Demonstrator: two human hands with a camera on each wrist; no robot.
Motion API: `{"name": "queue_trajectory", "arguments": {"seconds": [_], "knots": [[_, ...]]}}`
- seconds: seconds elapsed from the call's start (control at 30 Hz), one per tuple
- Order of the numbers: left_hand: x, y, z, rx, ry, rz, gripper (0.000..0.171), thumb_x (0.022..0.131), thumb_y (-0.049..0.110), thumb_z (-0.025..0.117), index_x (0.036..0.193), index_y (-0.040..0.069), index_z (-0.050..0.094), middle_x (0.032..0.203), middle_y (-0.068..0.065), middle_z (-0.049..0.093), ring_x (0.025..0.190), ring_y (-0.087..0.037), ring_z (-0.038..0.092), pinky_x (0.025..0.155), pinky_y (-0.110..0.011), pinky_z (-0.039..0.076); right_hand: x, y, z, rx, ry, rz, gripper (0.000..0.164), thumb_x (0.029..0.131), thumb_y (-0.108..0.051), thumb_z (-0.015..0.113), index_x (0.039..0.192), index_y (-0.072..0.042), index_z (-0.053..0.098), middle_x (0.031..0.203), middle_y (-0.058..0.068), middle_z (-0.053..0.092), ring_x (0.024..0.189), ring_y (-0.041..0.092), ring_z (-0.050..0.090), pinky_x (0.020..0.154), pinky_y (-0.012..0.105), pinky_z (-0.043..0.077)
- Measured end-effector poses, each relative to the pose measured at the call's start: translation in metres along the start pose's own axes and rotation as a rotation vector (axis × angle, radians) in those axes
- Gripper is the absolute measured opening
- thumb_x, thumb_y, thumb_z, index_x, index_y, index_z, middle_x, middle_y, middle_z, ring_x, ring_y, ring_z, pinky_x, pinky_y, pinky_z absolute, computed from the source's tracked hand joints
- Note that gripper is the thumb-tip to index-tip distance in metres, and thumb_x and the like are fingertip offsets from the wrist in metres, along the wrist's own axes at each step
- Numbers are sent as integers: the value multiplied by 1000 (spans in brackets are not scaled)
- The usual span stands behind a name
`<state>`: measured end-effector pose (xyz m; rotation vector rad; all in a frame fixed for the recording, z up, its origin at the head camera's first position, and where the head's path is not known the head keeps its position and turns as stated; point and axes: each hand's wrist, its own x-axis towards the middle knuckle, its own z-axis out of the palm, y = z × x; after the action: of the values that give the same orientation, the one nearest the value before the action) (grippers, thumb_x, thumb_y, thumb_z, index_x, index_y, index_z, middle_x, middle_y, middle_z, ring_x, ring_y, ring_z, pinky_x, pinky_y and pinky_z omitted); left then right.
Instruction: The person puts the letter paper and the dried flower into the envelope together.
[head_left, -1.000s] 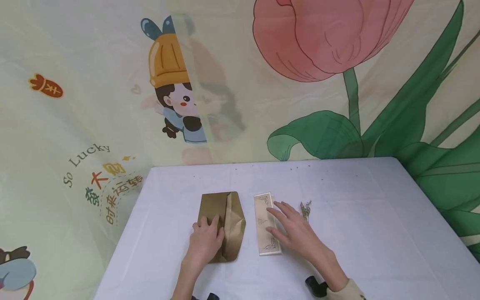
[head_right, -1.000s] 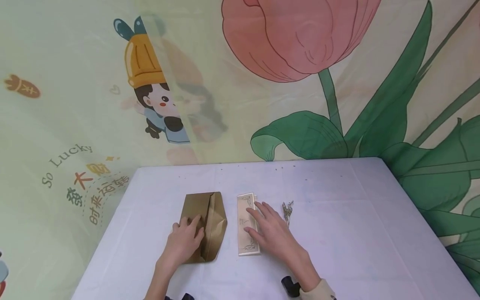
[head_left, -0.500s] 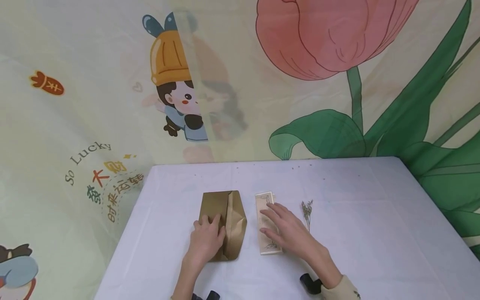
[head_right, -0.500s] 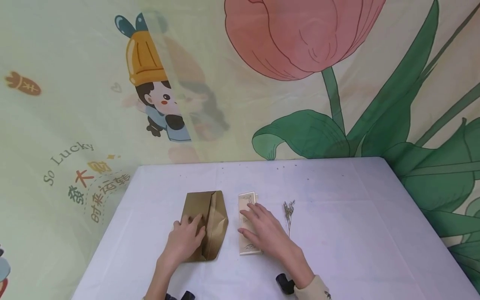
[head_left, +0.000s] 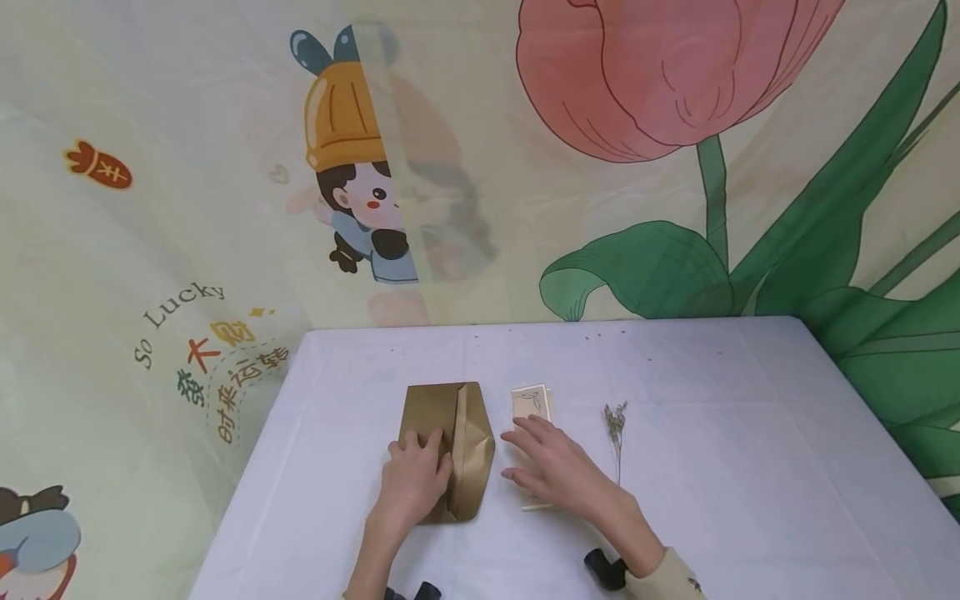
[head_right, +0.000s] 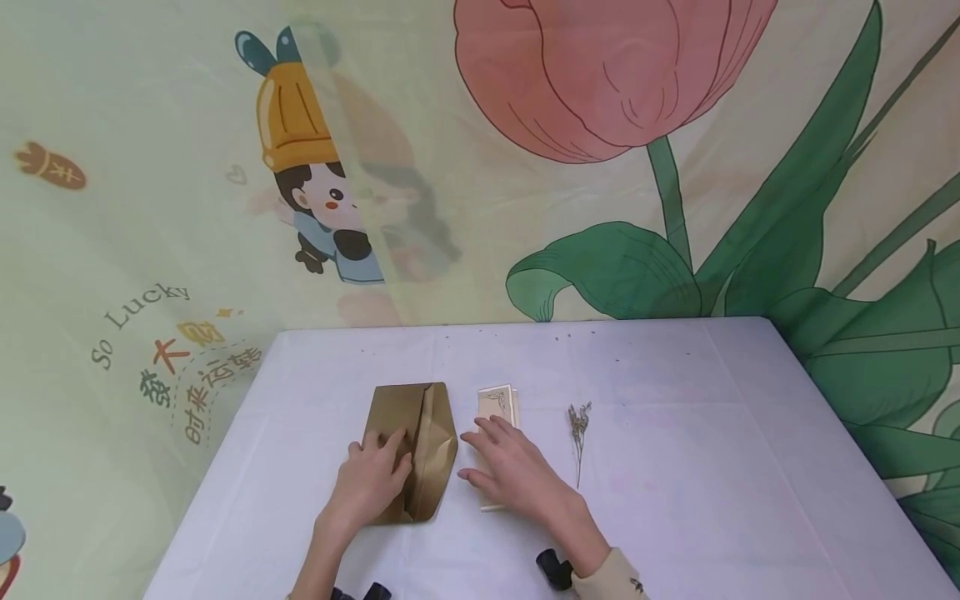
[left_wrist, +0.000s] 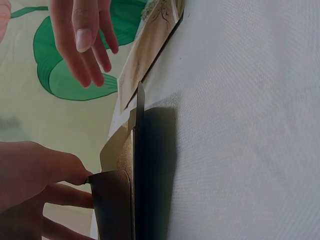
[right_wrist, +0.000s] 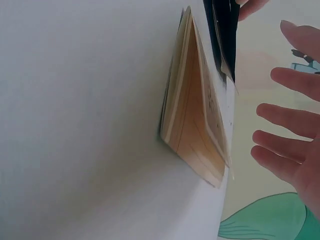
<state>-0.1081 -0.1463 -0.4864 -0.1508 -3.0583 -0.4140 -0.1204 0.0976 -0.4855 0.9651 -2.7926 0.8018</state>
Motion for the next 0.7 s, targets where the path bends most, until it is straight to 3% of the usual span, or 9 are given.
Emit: {"name": "queue_trajectory", "arguments": {"seconds": [0.47, 0.7], "knots": [[1, -1, 1, 5, -5, -8, 40, 97, 24, 68, 131, 3, 66, 110, -30, 59, 85, -43, 58, 57, -48, 55, 10, -10, 11, -21, -77, -36, 45, 94, -28, 76, 131, -5, 67, 147, 23, 56, 137, 47, 51, 109, 58, 45], [1, 0, -1, -2, -18, -17, 40, 97, 24, 68, 131, 3, 65, 114, -30, 59, 90, -44, 58, 60, -50, 56, 16, -17, 14, -4, -98, -53, 42, 94, -27, 76, 131, -9, 67, 146, 23, 57, 138, 47, 50, 111, 57, 44]]}}
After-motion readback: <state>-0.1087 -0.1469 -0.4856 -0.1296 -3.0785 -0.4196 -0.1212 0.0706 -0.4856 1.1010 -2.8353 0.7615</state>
